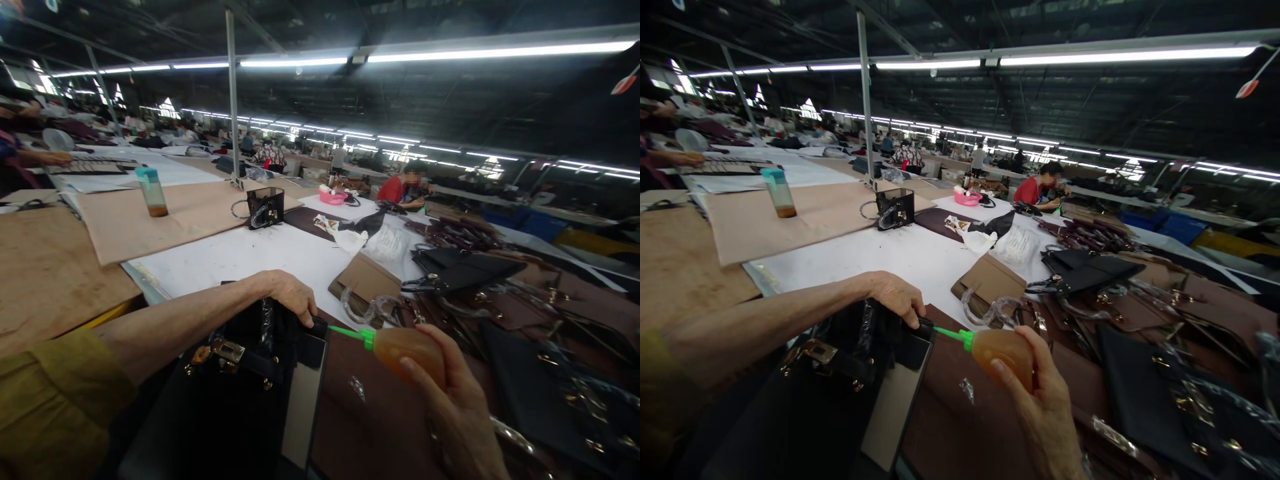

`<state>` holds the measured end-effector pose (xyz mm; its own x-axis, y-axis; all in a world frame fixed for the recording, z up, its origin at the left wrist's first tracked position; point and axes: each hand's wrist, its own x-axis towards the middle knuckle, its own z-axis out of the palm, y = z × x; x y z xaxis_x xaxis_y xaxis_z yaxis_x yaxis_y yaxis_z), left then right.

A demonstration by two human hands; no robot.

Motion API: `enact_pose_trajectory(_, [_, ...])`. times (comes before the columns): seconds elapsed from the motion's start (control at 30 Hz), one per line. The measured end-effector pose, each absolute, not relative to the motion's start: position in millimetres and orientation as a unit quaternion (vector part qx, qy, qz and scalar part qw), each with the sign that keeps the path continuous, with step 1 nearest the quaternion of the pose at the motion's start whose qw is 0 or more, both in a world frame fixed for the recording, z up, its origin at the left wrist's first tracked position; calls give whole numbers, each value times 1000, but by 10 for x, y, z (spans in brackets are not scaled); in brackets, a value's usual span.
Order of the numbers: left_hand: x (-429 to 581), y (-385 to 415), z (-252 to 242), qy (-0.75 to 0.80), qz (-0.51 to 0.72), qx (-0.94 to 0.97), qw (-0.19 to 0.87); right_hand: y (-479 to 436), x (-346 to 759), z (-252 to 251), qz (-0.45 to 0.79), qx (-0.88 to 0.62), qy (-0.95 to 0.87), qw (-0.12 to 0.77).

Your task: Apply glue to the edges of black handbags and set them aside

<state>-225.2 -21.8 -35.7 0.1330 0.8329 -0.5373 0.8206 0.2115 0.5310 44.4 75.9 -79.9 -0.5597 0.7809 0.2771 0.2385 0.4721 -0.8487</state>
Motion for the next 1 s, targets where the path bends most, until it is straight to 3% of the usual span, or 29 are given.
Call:
enact_pose_trajectory(0.33, [-2243,-257,-321,651,-1,629,426,726,422,-744,393,-339,-784,340])
enact_pose_trajectory(0.63, [-2301,-259,-394,650,-1,640,410,739,455,-781,432,-363,-778,276])
enact_pose_trajectory(1.0, [-2305,-270,-360,664,-11,646,376,816,378,-851,456,-361,-749,317])
